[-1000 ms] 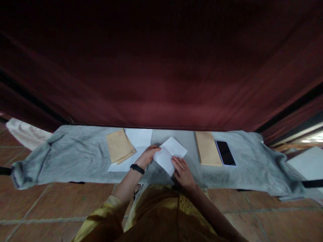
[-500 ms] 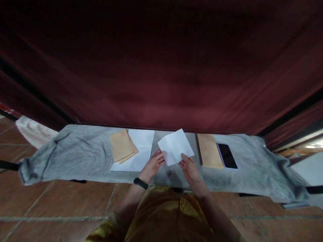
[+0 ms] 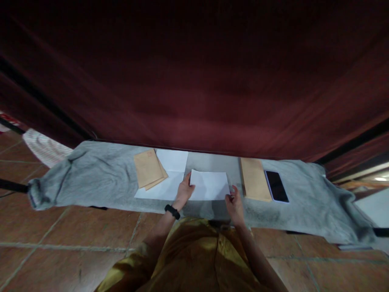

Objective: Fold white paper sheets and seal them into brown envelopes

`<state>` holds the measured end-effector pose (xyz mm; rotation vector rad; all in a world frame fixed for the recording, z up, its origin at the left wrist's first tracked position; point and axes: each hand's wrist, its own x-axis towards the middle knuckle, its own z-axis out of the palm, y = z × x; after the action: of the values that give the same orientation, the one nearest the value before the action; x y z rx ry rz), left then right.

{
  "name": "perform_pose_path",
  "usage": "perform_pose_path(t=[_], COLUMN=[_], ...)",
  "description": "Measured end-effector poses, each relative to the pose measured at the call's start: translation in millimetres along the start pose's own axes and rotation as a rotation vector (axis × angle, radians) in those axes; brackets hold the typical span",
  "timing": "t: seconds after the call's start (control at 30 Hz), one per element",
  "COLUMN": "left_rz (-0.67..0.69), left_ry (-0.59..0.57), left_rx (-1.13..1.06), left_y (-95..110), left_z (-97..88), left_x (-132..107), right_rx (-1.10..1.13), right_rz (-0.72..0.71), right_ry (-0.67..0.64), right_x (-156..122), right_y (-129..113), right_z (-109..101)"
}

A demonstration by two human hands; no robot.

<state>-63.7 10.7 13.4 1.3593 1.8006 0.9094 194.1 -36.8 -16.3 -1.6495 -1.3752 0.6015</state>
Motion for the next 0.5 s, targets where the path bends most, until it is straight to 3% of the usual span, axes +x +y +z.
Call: perform_pose_path(t=[0.13,0.23,0.33,0.5], left_rz=[0.147,0.343,0.488,0.462], left_ry=[0.111,0.193,0.086,-0.083], left_rx=[0.385,0.604,0.719,0.802], left_y=[3,10,16,13], left_z=[5.7,25.7,52.5,70.8], left_x=[-10,-18,-20,-14], right_rx=[-0.194,-0.22,-0.268,-0.463], right_rz=[-0.165,-0.341,-0.443,-0.485], right_ry=[0.043,-0.048,-0.192,-0.332], right_x=[0,11,25,39], right_y=[-1,-15,-31,-33], right_z=[-6,10,38,70])
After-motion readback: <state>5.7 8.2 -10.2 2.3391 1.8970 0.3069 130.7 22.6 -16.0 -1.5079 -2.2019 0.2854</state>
